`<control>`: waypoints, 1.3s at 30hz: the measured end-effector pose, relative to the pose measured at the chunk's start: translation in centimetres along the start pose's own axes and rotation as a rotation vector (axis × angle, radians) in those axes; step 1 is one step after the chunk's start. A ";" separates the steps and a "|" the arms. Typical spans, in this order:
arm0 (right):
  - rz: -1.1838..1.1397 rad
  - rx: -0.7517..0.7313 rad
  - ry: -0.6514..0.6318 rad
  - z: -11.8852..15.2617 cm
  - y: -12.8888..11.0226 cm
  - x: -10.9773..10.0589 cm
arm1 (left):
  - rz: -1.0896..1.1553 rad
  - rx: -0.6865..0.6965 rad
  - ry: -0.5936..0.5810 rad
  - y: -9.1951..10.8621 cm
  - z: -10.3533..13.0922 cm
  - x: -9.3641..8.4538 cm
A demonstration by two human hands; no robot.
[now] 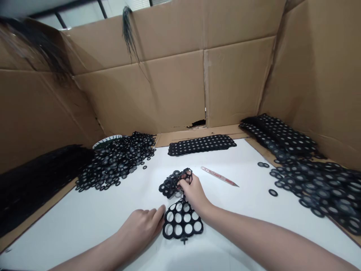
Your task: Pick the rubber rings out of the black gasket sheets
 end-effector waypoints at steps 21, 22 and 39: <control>-0.055 -0.017 -0.115 -0.5 0.1 1.0 | -0.145 -0.984 0.358 -28.0 -6.5 -5.2; -0.057 -0.019 -0.117 -0.6 0.1 1.1 | -0.155 -0.991 0.369 -28.5 -6.3 -4.9; -0.245 -0.049 -0.115 -0.7 0.0 1.3 | 0.022 -0.992 0.406 -30.8 -4.6 -2.8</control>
Point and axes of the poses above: each hand's wrist, its own z-axis away from the middle knuckle, its own x-axis out of the palm, y = z × x, the point moved 6 cm from there along -z, towards the middle knuckle, and after that the axes turned 6 degrees about -x, right-handed, at the moved point
